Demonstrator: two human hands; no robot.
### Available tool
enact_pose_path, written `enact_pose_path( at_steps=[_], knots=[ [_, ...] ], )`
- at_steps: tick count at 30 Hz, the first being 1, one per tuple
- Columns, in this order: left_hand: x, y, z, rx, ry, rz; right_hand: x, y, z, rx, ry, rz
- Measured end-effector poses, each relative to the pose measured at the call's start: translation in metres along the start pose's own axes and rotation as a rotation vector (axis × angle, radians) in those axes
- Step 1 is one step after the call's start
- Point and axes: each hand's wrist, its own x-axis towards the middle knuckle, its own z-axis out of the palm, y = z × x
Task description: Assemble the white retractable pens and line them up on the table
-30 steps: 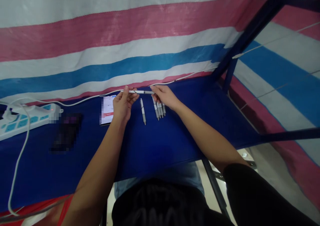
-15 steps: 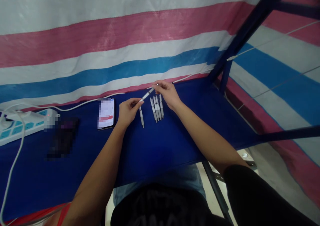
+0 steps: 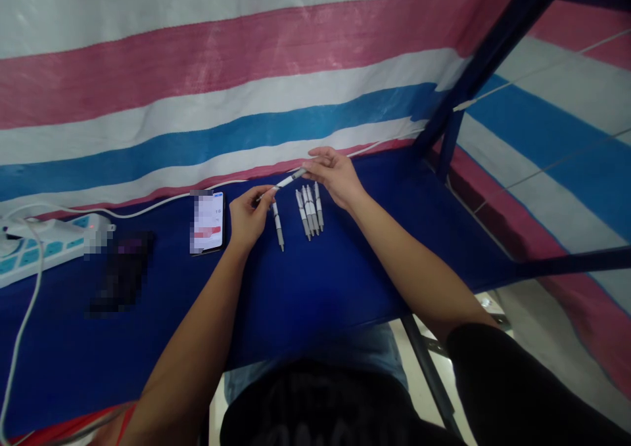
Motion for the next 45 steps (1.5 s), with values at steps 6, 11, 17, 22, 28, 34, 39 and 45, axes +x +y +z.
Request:
enact_pose_path(
  at_steps=[6, 11, 17, 22, 28, 34, 39, 45],
  knots=[
    [-0.003, 0.0, 0.002, 0.015, -0.102, 0.029, -0.001, -0.007, 0.003, 0.096, 0.012, -0.028],
    [-0.004, -0.003, 0.002, 0.093, -0.105, 0.061, 0.003, -0.003, 0.002, 0.094, 0.043, -0.088],
    [-0.002, -0.009, 0.001, 0.082, -0.077, 0.057, 0.009, 0.0, -0.006, 0.024, 0.079, -0.177],
    [-0.002, -0.013, 0.0, 0.111, -0.075, 0.075, 0.016, 0.003, -0.017, 0.039, 0.089, -0.227],
    [-0.002, -0.012, 0.001, 0.109, -0.078, 0.077, 0.023, 0.006, -0.027, 0.131, 0.15, -0.257],
    [-0.003, -0.011, 0.002, 0.109, -0.043, 0.075, 0.023, 0.004, -0.027, 0.134, 0.165, -0.241],
    [-0.003, -0.01, 0.002, 0.099, -0.057, 0.064, 0.023, 0.006, -0.025, 0.128, 0.12, -0.267],
    [-0.004, -0.006, 0.002, 0.094, -0.057, 0.065, 0.017, -0.002, -0.016, 0.1, 0.148, -0.197]
  ],
)
